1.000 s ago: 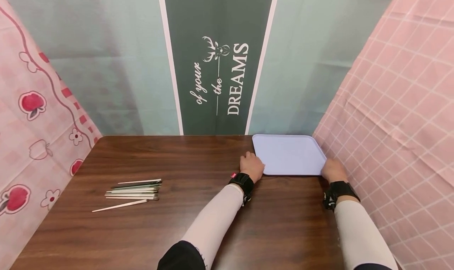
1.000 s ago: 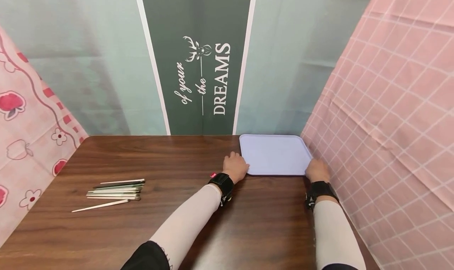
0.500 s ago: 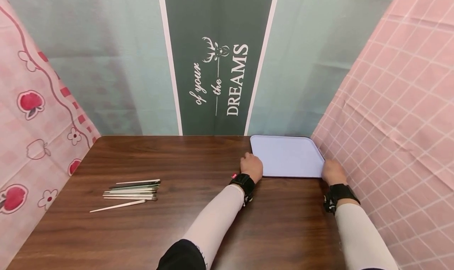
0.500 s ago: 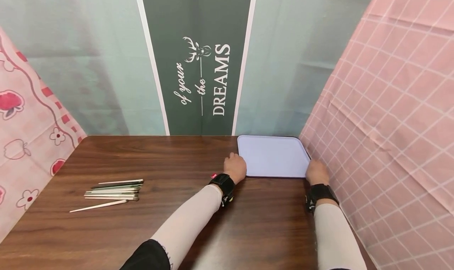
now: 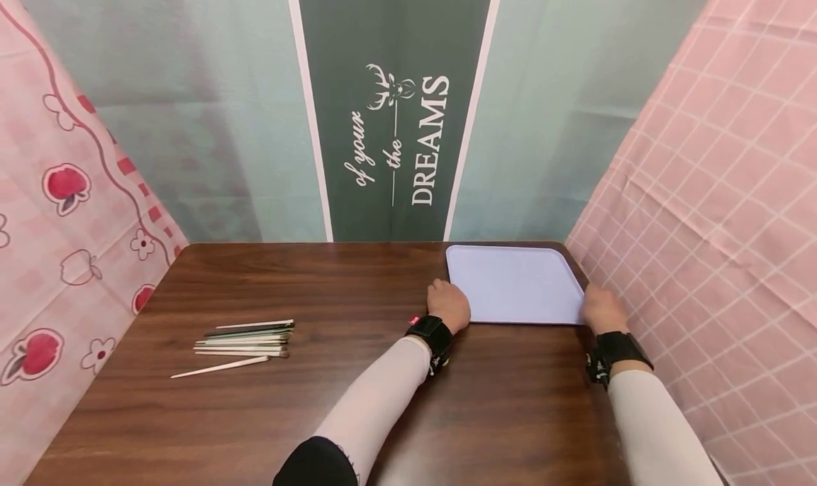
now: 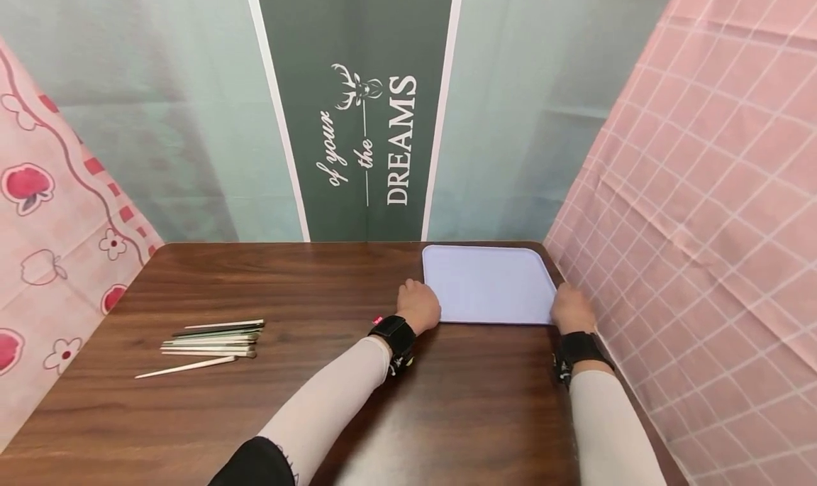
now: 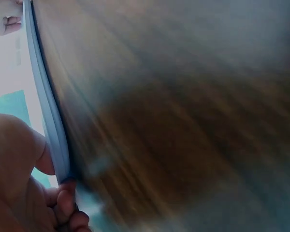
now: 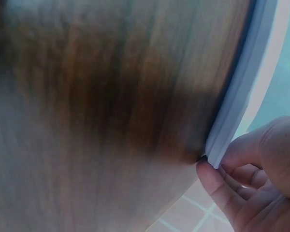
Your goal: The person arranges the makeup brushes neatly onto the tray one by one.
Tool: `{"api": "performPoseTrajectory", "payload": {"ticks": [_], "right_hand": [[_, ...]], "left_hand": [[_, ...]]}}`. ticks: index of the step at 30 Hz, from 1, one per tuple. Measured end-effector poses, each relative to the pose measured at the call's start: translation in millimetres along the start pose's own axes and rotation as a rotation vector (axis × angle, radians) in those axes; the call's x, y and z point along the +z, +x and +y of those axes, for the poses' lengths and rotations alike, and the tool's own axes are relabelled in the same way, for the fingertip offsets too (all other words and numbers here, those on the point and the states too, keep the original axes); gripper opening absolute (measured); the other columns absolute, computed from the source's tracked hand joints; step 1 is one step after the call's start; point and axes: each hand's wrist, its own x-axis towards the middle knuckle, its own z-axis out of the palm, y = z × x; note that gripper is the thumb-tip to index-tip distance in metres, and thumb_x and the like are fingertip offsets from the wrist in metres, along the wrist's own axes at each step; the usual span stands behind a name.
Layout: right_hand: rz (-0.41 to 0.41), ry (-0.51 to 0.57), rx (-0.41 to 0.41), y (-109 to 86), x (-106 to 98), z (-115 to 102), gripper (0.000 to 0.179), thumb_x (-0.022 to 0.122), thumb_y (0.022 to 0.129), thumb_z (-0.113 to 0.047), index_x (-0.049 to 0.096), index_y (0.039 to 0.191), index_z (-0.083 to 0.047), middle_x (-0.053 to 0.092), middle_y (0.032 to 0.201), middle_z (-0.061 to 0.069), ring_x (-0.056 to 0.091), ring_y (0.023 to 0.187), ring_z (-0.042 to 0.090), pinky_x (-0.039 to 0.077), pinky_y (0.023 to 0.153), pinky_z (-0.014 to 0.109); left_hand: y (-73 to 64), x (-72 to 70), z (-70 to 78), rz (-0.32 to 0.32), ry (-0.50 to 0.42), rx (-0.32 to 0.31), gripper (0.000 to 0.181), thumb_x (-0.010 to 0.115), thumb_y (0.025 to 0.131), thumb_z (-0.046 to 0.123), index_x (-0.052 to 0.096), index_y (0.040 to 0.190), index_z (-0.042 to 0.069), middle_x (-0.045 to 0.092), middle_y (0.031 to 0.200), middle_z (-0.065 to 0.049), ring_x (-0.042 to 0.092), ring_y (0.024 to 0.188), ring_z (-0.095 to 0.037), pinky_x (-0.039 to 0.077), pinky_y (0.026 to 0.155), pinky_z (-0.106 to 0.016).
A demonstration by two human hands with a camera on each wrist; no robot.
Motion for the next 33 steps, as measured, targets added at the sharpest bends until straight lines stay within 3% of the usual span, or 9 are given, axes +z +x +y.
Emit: {"api": "performPoseTrajectory", "payload": {"ticks": [5, 12, 18, 26, 33], "right_hand": [[0.016, -0.019, -0.021, -2.8, 0.6, -4.7, 0.018, 0.05, 0.085, 0.002, 0.054, 0.099, 0.013, 0.057, 0.103, 0.043, 0.059, 0.089, 0.053, 0.049, 0.069, 0.057], [-0.005, -0.117, -0.067, -11.9, -0.2, -18.2, 0.019, 0.046, 0.09, 0.003, 0.057, 0.101, 0.015, 0.06, 0.105, 0.041, 0.061, 0.086, 0.053, 0.049, 0.069, 0.059], [-0.072, -0.144, -0.062, -16.3, 3.0, -30.3, 0.018, 0.049, 0.091, 0.002, 0.06, 0.1, 0.012, 0.062, 0.105, 0.04, 0.062, 0.087, 0.052, 0.051, 0.066, 0.057], [-0.221, -0.145, -0.015, -25.8, -0.6, -48.4, 0.018, 0.058, 0.086, -0.003, 0.062, 0.1, 0.008, 0.062, 0.103, 0.035, 0.058, 0.081, 0.04, 0.05, 0.062, 0.051], [-0.249, -0.135, -0.03, -37.4, 3.1, -61.0, 0.014, 0.064, 0.08, -0.004, 0.063, 0.092, 0.003, 0.062, 0.102, 0.032, 0.057, 0.079, 0.037, 0.049, 0.061, 0.05]], "left_hand": [[-10.4, -3.6, -6.1, -0.021, -0.012, -0.005, 0.046, 0.056, 0.097, 0.039, 0.064, 0.127, 0.005, 0.061, 0.118, -0.007, 0.046, 0.111, -0.022, 0.038, 0.095, -0.036], [-26.8, -0.9, -26.8, -0.012, -0.036, 0.034, 0.041, 0.055, 0.097, 0.034, 0.065, 0.121, 0.002, 0.059, 0.112, -0.008, 0.045, 0.107, -0.023, 0.037, 0.095, -0.036], [-41.6, 1.5, -46.8, -0.01, -0.021, 0.066, 0.037, 0.055, 0.097, 0.031, 0.064, 0.116, 0.0, 0.057, 0.107, -0.01, 0.044, 0.105, -0.024, 0.036, 0.095, -0.039], [-61.5, 3.0, -64.5, -0.007, -0.006, 0.085, 0.034, 0.056, 0.096, 0.03, 0.064, 0.111, 0.0, 0.055, 0.101, -0.01, 0.043, 0.097, -0.023, 0.036, 0.091, -0.038], [-76.6, 7.3, -78.8, 0.005, -0.032, 0.085, 0.034, 0.058, 0.095, 0.028, 0.063, 0.111, -0.001, 0.054, 0.099, -0.01, 0.042, 0.097, -0.023, 0.035, 0.089, -0.038]]}}
